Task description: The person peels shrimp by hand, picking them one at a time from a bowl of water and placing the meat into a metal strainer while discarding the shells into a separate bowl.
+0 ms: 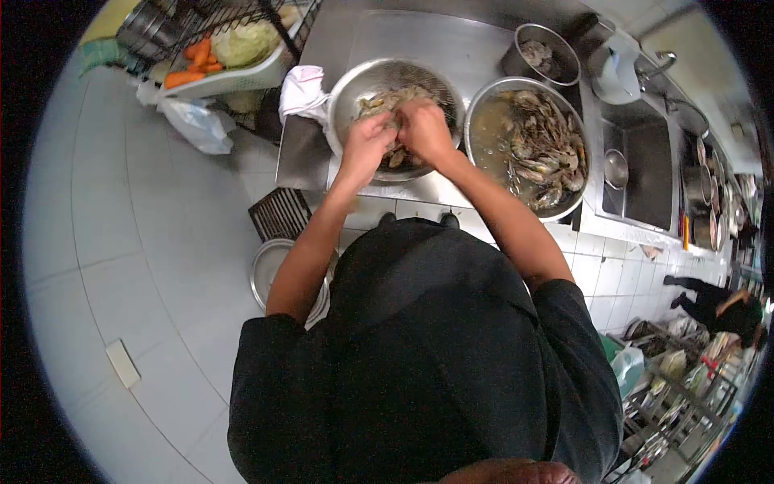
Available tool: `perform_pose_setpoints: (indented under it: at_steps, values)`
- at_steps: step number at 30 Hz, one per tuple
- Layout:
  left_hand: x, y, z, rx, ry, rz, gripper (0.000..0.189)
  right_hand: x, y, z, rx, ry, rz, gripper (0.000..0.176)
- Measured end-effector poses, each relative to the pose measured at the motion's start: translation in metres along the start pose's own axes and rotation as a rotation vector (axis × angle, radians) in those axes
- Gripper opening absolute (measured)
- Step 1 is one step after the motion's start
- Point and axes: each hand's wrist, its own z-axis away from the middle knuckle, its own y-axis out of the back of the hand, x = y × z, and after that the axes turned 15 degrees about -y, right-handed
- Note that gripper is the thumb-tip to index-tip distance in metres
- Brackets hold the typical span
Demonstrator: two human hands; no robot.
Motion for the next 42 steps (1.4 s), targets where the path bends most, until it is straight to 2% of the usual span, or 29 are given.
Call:
perform_pose_setpoints:
  at_steps: [3,7,10,13,16,19,21,24,27,30,34,37,40,41,42]
  values:
    - [0.005,0.003,0.001,0.016,-0.059,0.055,0.054,0.001,0.002,-0.013,0.118,-0.036,-0.075,0.013]
    - [0.009,0.012,0.015,0.06,-0.048,0.051,0.046,0.012,0.011,-0.032,0.125,-0.352,-0.068,0.016]
    - [0.009,0.018,0.019,0.115,-0.034,0.123,0.045,0.022,0.016,-0.041,-0.187,-0.324,0.092,0.025]
    - [0.014,0.02,0.015,0.2,-0.011,0.148,0.047,-0.001,0.024,-0.03,-0.151,-0.145,0.124,0.046]
    - [0.011,0.019,0.012,0.242,-0.017,0.197,0.047,-0.032,0.036,-0.013,-0.23,0.164,-0.153,0.052]
    - [0.007,0.017,0.008,0.209,-0.019,0.223,0.039,-0.038,0.029,-0.005,-0.395,0.149,0.025,0.051]
    - [0.007,0.011,0.009,0.272,0.005,0.201,0.033,-0.032,0.025,-0.004,-0.367,0.127,0.034,0.049]
    - [0.011,0.019,0.006,-0.004,0.106,0.135,0.032,-0.028,0.021,-0.001,-0.343,0.124,0.007,0.043]
    - [0.002,0.028,-0.005,-0.15,0.155,0.058,0.037,-0.032,0.023,0.004,-0.367,0.107,0.056,0.036]
    - [0.008,0.017,-0.004,-0.049,0.171,-0.098,0.042,-0.025,0.022,0.004,-0.374,0.137,0.05,0.031]
    - [0.012,0.011,0.001,-0.066,0.156,-0.142,0.052,-0.023,0.027,0.008,-0.349,0.144,-0.01,0.031]
    - [0.011,0.013,0.003,-0.086,0.138,-0.113,0.059,-0.024,0.031,0.007,-0.374,0.061,-0.026,0.033]
    - [0.016,0.012,0.005,-0.111,0.101,-0.074,0.063,-0.021,0.028,0.003,-0.325,-0.038,-0.089,0.032]
    - [0.019,0.012,0.006,-0.124,0.091,-0.06,0.063,-0.019,0.03,0.002,-0.249,-0.028,-0.063,0.029]
    - [0.02,0.012,0.007,-0.137,0.079,-0.044,0.063,-0.01,0.028,-0.003,-0.167,-0.103,-0.045,0.031]
